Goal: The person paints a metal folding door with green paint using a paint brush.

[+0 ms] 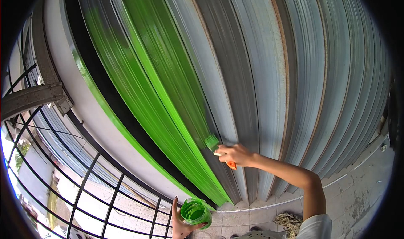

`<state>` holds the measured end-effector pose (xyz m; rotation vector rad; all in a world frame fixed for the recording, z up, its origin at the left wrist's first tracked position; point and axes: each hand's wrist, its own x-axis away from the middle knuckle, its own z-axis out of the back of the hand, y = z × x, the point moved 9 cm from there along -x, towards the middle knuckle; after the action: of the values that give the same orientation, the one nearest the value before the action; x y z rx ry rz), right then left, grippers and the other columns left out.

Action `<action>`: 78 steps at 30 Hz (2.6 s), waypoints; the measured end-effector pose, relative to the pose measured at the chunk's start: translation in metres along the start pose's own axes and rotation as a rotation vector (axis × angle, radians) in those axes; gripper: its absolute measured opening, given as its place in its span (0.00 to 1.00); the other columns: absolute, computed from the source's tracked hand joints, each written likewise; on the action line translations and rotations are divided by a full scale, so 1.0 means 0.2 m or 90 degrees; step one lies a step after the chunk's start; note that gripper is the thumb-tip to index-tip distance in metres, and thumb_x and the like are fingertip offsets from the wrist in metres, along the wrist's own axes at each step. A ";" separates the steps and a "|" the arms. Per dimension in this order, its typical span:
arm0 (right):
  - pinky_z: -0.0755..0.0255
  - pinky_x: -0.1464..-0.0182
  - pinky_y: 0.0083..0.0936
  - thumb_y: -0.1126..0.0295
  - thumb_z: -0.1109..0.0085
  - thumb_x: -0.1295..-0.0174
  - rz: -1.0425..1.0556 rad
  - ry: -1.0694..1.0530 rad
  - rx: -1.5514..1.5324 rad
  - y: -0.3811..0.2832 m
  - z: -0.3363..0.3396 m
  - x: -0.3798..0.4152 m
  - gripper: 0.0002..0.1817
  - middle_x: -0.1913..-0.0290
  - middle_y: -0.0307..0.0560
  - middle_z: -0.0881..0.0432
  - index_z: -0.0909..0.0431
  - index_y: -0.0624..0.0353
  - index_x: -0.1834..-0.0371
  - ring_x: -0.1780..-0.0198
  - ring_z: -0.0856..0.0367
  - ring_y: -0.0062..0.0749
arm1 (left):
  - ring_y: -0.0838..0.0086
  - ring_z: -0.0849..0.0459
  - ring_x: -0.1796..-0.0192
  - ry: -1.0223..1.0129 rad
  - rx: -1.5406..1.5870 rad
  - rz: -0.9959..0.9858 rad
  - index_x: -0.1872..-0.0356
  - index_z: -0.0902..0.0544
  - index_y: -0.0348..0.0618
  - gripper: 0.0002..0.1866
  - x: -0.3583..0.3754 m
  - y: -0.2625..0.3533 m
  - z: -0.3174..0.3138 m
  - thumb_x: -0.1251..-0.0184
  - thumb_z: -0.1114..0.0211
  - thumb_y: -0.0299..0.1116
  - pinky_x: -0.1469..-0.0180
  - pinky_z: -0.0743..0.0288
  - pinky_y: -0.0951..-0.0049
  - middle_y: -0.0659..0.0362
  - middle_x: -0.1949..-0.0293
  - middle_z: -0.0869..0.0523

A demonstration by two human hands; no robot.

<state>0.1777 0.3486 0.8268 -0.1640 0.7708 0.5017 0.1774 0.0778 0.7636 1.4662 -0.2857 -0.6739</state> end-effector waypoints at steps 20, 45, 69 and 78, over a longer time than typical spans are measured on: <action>0.18 0.69 0.22 0.76 0.40 0.46 -0.195 0.147 -0.009 0.06 0.16 -0.12 0.04 0.46 0.41 0.22 0.20 0.54 0.68 0.62 0.14 0.29 | 0.56 0.19 0.44 -0.077 -0.093 -0.031 0.27 0.60 0.38 0.71 0.00 0.07 -0.02 0.71 0.14 0.27 0.39 0.24 0.56 0.41 0.46 0.22; 0.17 0.67 0.20 0.78 0.38 0.45 -0.191 0.160 0.012 0.00 0.03 -0.02 0.06 0.47 0.37 0.19 0.22 0.53 0.76 0.58 0.14 0.26 | 0.57 0.18 0.45 -0.085 -0.134 -0.044 0.27 0.57 0.36 0.72 0.05 0.03 0.20 0.75 0.12 0.30 0.39 0.23 0.58 0.42 0.48 0.20; 0.16 0.53 0.20 0.76 0.41 0.41 -0.134 0.176 -0.097 -0.04 -0.14 0.00 0.05 0.38 0.38 0.23 0.18 0.53 0.72 0.34 0.27 0.38 | 0.59 0.18 0.45 -0.048 -0.049 0.008 0.28 0.54 0.32 0.72 0.08 -0.02 0.28 0.79 0.13 0.28 0.41 0.22 0.60 0.45 0.47 0.22; 0.16 0.61 0.21 0.80 0.38 0.48 -0.168 -0.027 -0.112 -0.06 -0.53 0.44 0.06 0.51 0.47 0.15 0.18 0.54 0.76 0.57 0.13 0.32 | 0.60 0.18 0.47 -0.064 -0.063 0.029 0.27 0.53 0.37 0.71 0.09 -0.09 0.31 0.78 0.14 0.25 0.42 0.21 0.58 0.45 0.48 0.21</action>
<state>0.1701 0.3362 0.6888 -0.4122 0.6512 0.3203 0.1522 0.0180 0.7492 1.3303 -0.3579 -0.7165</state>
